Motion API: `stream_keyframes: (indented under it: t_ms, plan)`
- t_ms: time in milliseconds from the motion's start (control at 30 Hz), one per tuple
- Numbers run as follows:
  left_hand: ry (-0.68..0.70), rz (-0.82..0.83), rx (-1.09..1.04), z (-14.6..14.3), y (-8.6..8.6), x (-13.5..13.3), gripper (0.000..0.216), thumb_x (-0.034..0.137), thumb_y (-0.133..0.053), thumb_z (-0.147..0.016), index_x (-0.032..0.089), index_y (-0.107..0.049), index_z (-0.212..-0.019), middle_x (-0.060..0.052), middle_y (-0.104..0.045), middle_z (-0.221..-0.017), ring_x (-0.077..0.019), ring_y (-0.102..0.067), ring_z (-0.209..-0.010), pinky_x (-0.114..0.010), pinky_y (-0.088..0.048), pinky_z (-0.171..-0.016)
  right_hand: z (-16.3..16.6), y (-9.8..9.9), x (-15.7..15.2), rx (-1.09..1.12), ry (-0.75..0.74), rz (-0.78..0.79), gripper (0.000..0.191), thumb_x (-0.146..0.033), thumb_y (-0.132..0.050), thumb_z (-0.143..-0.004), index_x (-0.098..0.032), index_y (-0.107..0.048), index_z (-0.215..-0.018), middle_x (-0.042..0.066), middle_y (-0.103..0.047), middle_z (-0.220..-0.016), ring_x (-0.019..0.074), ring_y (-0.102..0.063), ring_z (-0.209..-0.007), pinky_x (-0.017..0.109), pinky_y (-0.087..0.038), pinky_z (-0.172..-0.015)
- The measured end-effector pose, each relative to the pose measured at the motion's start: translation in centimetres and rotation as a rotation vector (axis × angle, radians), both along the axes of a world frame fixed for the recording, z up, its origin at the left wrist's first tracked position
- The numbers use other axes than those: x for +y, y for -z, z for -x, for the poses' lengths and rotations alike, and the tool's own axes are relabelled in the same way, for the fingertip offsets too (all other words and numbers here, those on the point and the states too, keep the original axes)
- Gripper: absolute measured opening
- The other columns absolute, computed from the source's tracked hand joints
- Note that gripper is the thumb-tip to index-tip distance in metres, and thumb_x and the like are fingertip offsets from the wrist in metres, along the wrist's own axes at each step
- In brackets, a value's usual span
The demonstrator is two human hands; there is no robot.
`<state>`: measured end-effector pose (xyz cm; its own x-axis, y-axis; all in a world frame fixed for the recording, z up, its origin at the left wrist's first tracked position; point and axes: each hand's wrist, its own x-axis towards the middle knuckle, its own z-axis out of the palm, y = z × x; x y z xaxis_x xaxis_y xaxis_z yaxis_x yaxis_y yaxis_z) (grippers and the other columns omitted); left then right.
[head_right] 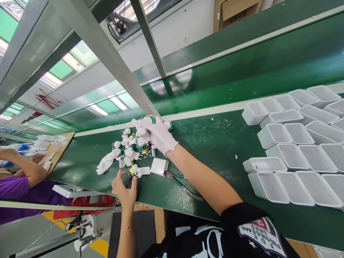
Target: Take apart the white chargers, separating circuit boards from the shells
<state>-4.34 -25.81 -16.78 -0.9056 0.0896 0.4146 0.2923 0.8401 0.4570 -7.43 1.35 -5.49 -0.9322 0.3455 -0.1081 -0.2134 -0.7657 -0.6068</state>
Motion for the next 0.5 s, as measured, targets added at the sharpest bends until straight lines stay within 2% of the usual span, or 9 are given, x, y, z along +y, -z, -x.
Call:
stream_keyframes:
  t_ms: [67, 167, 333, 400, 500]
  plan:
    - [-0.017, 0.001, 0.013, -0.2, 0.1, 0.3, 0.061, 0.049, -0.063, -0.090, 0.018, -0.051, -0.142, -0.019, -0.067, -0.126, -0.0388, -0.056, -0.123, -0.061, -0.040, -0.104, -1.0, -0.5, -0.2, -0.009, 0.000, -0.056, 0.051, -0.028, -0.089, -0.062, -0.024, -0.053, -0.097, -0.004, -0.058, -0.081, 0.0130, -0.057, -0.069, 0.025, -0.048, -0.055]
    - [-0.034, -0.004, 0.027, -0.3, 0.3, 0.4, 0.056, 0.046, -0.060, -0.092, 0.018, -0.051, -0.140, -0.018, -0.068, -0.124, -0.0375, -0.056, -0.121, -0.058, -0.040, -0.103, -2.5, -1.0, -0.4, -0.018, -0.010, -0.155, 0.054, -0.026, -0.090, -0.063, -0.024, -0.057, -0.106, -0.002, -0.062, -0.091, 0.0132, -0.059, -0.076, 0.022, -0.049, -0.057]
    - [-0.043, -0.007, 0.031, -0.3, 0.2, 0.3, 0.053, 0.044, -0.059, -0.092, 0.019, -0.052, -0.138, -0.016, -0.068, -0.122, -0.0361, -0.057, -0.121, -0.054, -0.041, -0.102, -5.0, -1.7, -0.5, -0.005, -0.061, -0.227, 0.038, -0.035, -0.083, -0.076, -0.024, -0.059, -0.103, -0.001, -0.059, -0.093, 0.0114, -0.056, -0.067, 0.024, -0.050, -0.052]
    - [-0.045, -0.006, 0.032, -0.3, 0.2, 0.3, 0.052, 0.044, -0.059, -0.092, 0.019, -0.053, -0.137, -0.016, -0.068, -0.122, -0.0359, -0.057, -0.121, -0.054, -0.041, -0.101, -6.0, -2.1, -0.5, 0.004, -0.067, -0.206, 0.035, -0.040, -0.080, -0.080, -0.025, -0.056, -0.101, -0.002, -0.056, -0.090, 0.0115, -0.055, -0.064, 0.024, -0.049, -0.049]
    - [-0.044, -0.005, 0.037, -0.3, 0.2, 0.3, 0.053, 0.045, -0.059, -0.091, 0.020, -0.054, -0.137, -0.015, -0.069, -0.120, -0.0357, -0.058, -0.120, -0.053, -0.041, -0.100, -7.4, -2.7, -0.4, 0.041, -0.108, -0.128, 0.037, -0.048, -0.075, -0.085, -0.025, -0.047, -0.086, -0.004, -0.044, -0.078, 0.0094, -0.045, -0.057, 0.023, -0.042, -0.046]
